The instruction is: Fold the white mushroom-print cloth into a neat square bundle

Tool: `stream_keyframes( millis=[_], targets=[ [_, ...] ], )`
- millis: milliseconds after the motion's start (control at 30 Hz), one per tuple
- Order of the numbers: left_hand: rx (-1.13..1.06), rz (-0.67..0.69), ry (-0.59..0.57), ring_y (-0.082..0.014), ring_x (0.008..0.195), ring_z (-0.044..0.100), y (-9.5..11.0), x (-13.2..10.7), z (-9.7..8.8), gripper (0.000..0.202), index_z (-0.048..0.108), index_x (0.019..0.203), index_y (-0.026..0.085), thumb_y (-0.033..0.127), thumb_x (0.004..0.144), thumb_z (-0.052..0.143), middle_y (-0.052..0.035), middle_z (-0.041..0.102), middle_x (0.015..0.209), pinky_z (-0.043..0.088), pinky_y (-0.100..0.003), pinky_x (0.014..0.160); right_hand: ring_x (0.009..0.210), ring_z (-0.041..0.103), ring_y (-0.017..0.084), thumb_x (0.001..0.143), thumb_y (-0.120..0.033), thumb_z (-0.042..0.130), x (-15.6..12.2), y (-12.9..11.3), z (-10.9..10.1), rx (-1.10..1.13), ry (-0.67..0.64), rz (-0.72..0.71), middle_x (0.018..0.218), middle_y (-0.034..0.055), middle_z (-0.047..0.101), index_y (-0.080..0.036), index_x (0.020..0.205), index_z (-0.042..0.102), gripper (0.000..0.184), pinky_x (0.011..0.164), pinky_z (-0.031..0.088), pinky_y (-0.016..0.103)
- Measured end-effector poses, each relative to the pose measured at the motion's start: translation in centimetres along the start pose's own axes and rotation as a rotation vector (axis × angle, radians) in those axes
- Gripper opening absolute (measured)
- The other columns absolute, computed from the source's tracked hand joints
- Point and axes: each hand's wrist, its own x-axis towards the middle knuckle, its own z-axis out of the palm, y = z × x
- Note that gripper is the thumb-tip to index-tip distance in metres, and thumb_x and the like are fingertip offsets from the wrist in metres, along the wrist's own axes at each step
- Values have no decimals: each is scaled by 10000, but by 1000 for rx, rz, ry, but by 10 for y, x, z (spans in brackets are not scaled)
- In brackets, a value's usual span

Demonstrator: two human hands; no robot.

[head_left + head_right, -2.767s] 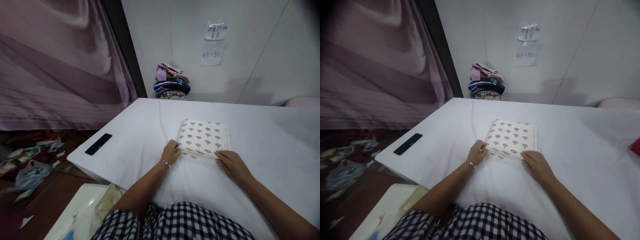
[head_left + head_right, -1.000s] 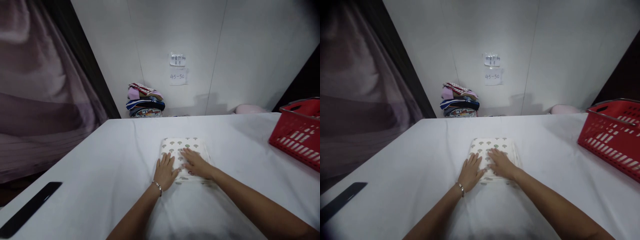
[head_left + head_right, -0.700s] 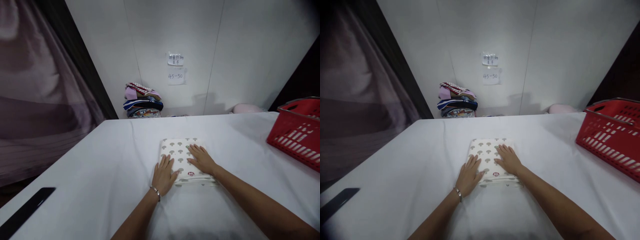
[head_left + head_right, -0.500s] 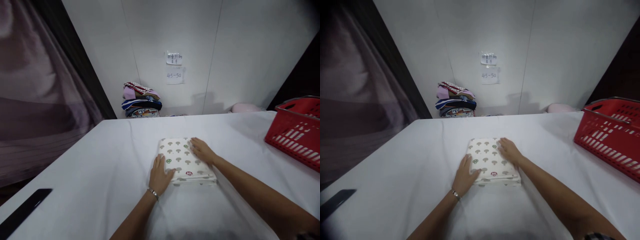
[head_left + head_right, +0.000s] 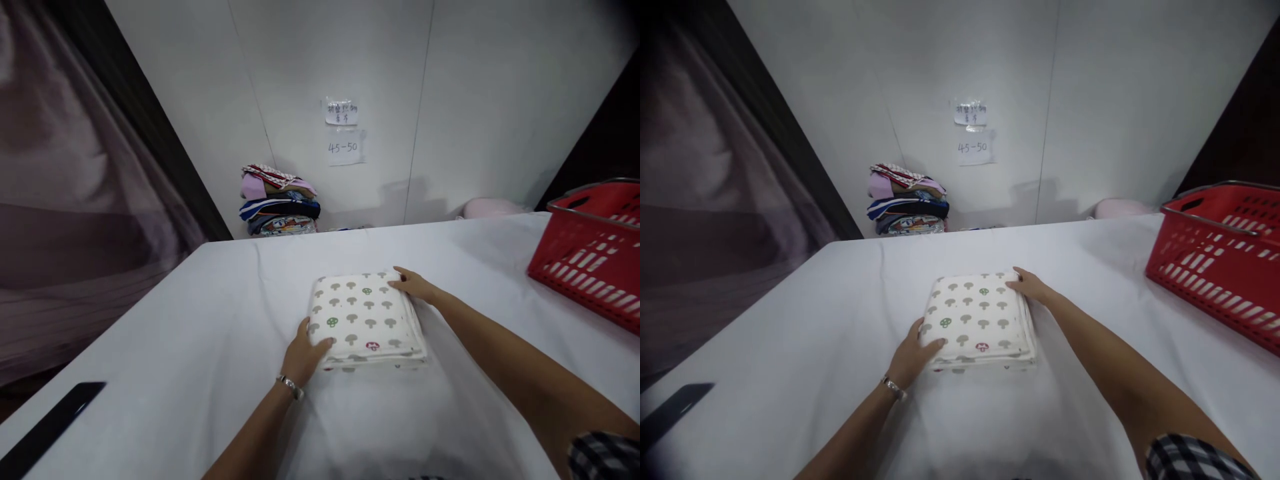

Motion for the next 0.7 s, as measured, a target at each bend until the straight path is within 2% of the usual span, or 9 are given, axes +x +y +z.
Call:
stream_keyframes(
  millis=[133,200,300,367,433,500,533,600,700],
  targets=[
    [-18,67,7,-243,1007,576,1,8,-4,677,319,1299,168,399,726,597,-96,581,1162,464,-353,838,914,594,211,693,-418,636,-16,-3,-1,206,-95,38,1059,102,626,-172,1224,483,605,773,488,322],
    [43,129,24,-246,1001,574,5,28,-16,671,320,1312,167,343,728,599,-85,579,1165,455,-356,851,788,607,182,680,-413,648,-25,-5,-1,243,-98,88,939,93,650,-158,1101,553,501,667,501,289],
    [198,211,55,-246,1031,554,14,75,-45,590,358,1308,181,269,761,562,-76,570,1183,431,-356,881,642,577,144,677,-466,640,-43,-10,-1,189,-150,146,788,72,642,-152,937,601,410,544,477,255],
    [294,200,110,-255,1071,528,22,104,-62,486,443,1241,143,217,773,551,-103,553,1204,404,-367,911,637,570,141,689,-513,612,-54,-13,1,146,-196,143,798,74,640,-160,929,607,427,520,466,248],
    [339,188,183,-290,1134,472,32,118,-66,445,464,1205,57,237,804,532,-170,509,1239,353,-410,953,723,586,159,707,-535,585,-61,-18,3,129,-145,123,948,96,635,-174,1031,586,484,557,477,255],
    [338,246,184,-279,1166,440,43,110,-54,444,479,1192,55,302,825,516,-168,498,1253,326,-398,979,857,586,180,738,-536,550,-61,-21,6,155,-65,99,1119,105,586,-193,1160,523,544,642,493,266],
    [332,369,153,-272,1158,445,49,99,-43,441,488,1185,55,334,843,489,-167,511,1237,323,-403,980,907,577,186,754,-536,530,-59,-23,8,176,-50,88,1166,101,565,-199,1204,492,563,683,494,272],
    [325,487,82,-225,1140,463,58,66,-16,415,534,1148,154,424,836,483,-83,544,1218,331,-370,983,938,573,194,772,-536,507,-50,-24,13,211,-78,67,1187,94,558,-205,1264,440,597,725,492,286],
    [351,667,17,-240,1175,427,57,16,18,510,489,1202,207,493,782,533,-74,505,1264,323,-412,987,892,586,194,767,-482,530,-40,-25,23,182,-78,36,1136,90,586,-198,1293,415,608,734,485,302]
  ],
)
